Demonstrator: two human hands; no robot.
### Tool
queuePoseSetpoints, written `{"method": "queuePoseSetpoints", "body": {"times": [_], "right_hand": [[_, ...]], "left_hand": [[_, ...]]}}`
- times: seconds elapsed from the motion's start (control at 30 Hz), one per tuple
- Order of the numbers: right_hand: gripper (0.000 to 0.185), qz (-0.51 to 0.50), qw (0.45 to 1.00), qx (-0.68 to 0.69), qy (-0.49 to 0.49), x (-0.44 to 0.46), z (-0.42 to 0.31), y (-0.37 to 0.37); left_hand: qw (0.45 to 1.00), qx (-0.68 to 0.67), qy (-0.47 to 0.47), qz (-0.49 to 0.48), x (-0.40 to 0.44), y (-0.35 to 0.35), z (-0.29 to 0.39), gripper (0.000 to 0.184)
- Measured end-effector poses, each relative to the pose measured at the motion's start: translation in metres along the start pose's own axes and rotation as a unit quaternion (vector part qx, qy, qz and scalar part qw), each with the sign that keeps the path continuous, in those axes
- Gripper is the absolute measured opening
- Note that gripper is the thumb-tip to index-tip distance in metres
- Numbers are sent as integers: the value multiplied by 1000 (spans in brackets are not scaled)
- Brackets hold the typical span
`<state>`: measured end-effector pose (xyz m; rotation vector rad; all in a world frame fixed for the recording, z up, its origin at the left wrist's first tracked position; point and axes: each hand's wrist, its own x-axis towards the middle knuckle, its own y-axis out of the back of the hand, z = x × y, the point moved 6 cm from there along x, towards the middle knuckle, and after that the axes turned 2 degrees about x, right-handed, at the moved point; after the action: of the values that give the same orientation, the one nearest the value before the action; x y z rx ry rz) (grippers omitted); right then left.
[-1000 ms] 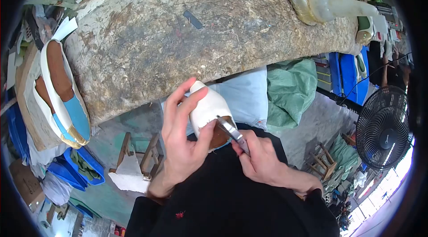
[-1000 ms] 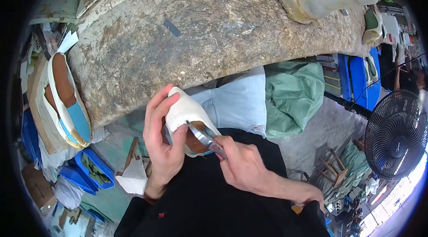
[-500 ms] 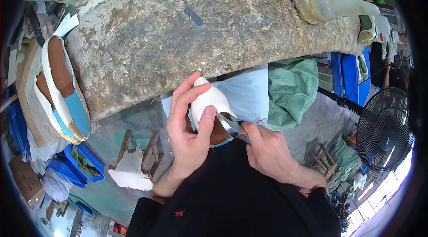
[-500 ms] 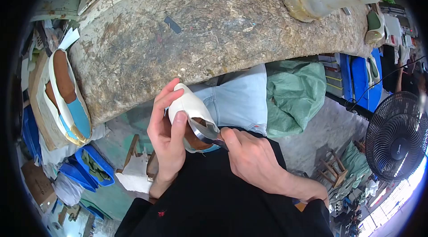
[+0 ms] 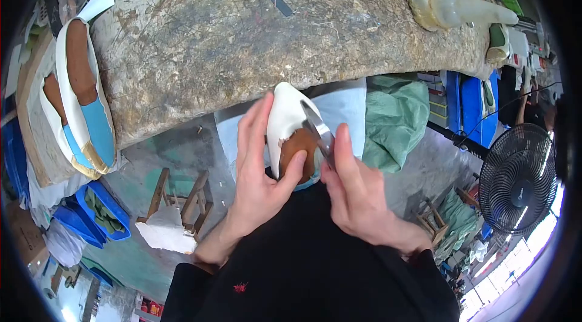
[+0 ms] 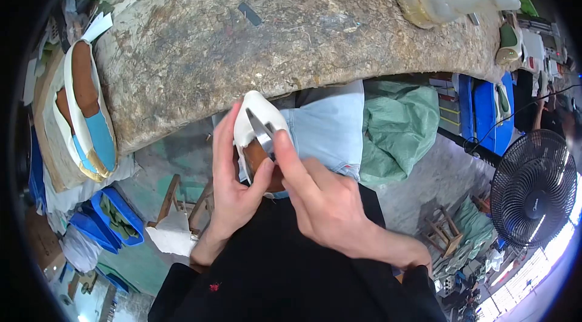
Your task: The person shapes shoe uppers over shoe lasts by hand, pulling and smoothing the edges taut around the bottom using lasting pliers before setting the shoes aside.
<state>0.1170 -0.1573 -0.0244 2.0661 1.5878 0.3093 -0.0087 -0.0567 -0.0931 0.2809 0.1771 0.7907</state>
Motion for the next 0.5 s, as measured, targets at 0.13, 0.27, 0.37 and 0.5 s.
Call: {"method": "queuePoseSetpoints", "body": {"times": [0.13,0.27,0.37,0.5], "right_hand": [[63,34,999,-17,30,-21,-10,1],[67,0,998,-4,-58,-3,-16,9],[77,-41,982,-184,8,-3,-17,-1],[78,34,969,204,-135,-13,17,2]], "left_hand": [[999,-35,38,6,-9,1,-9,84],[998,-30,45,11,-14,0,-9,85],[996,-26,87,-10,-28,-1,-10,85],[992,-50,99,53,-41,10,-19,69]]}}
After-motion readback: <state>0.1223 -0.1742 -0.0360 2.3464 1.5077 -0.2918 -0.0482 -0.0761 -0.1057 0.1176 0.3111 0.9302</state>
